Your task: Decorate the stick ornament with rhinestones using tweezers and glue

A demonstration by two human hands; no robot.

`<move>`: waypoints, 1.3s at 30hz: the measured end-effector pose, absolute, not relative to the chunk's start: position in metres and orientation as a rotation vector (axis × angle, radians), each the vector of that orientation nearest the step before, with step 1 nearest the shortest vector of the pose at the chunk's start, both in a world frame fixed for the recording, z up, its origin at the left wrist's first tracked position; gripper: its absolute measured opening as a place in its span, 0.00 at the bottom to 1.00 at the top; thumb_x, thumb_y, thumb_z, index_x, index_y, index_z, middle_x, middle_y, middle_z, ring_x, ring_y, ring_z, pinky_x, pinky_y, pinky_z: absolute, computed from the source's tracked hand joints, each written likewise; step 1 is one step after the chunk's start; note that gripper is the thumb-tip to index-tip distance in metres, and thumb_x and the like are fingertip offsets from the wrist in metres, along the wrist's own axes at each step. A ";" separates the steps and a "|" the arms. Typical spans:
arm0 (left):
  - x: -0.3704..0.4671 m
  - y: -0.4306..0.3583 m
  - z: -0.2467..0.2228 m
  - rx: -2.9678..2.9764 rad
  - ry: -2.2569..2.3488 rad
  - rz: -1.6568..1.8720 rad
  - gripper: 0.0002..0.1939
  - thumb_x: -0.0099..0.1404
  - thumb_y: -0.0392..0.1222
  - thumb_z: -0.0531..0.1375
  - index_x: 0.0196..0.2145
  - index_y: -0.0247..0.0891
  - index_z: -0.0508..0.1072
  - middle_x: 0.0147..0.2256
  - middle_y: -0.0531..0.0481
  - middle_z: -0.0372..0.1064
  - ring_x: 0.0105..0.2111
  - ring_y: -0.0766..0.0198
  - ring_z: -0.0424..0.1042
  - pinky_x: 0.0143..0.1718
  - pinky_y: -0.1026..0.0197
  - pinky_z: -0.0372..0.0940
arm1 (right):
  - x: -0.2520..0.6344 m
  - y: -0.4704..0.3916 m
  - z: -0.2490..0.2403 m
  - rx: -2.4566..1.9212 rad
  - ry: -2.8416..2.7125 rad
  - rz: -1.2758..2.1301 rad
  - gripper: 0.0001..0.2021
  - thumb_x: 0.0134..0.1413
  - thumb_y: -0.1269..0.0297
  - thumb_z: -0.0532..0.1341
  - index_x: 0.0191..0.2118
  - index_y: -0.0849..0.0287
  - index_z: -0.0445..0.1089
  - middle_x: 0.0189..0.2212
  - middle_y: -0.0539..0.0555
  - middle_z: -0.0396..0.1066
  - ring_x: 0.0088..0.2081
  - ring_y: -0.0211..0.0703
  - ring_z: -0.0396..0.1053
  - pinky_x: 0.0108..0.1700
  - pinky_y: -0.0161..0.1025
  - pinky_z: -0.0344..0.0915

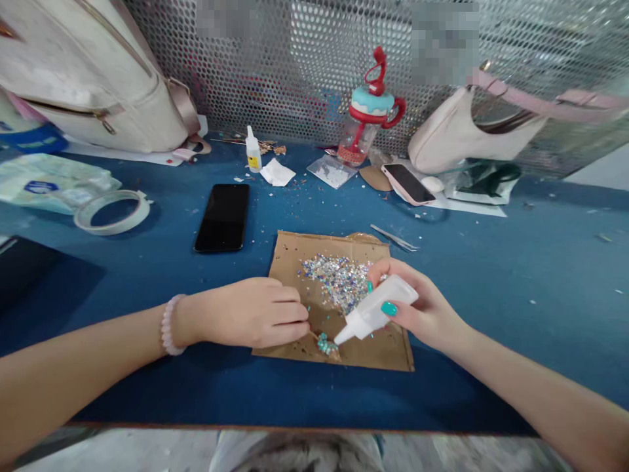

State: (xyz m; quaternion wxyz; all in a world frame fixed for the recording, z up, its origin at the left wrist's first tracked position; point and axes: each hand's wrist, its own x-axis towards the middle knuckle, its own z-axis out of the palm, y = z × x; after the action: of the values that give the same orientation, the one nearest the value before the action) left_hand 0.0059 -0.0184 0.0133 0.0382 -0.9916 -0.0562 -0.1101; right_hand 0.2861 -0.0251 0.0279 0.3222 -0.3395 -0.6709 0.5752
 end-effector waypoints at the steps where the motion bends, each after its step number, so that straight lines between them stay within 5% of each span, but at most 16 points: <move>1: 0.006 -0.019 0.014 -3.044 -0.174 -0.332 0.12 0.72 0.33 0.49 0.45 0.36 0.70 0.38 0.48 0.72 0.37 0.65 0.68 0.35 0.62 0.62 | 0.286 -0.026 0.029 -0.904 -1.775 1.492 0.09 0.53 0.61 0.62 0.37 0.56 0.62 0.22 0.44 0.62 0.20 0.30 0.60 0.21 0.27 0.57; 25: 0.005 -0.017 0.014 -3.046 -0.164 -0.364 0.11 0.72 0.32 0.49 0.45 0.35 0.70 0.39 0.48 0.73 0.37 0.64 0.67 0.33 0.61 0.62 | 0.275 -0.030 0.028 -1.020 -1.847 1.434 0.06 0.46 0.69 0.58 0.34 0.58 0.65 0.23 0.46 0.65 0.20 0.31 0.62 0.20 0.27 0.57; 39: 0.004 -0.017 0.012 -3.031 -0.155 -0.325 0.11 0.72 0.32 0.49 0.46 0.35 0.70 0.39 0.48 0.73 0.37 0.63 0.67 0.33 0.61 0.62 | 0.275 -0.032 0.025 -1.035 -2.009 1.268 0.03 0.50 0.68 0.55 0.33 0.58 0.63 0.23 0.47 0.65 0.22 0.33 0.60 0.23 0.30 0.55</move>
State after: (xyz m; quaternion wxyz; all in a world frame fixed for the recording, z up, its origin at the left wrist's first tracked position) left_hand 0.0044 -0.0174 0.0122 0.0444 -0.9920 -0.0509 -0.1063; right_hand 0.2749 -0.0323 0.0254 0.2719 -0.3843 -0.7461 0.4708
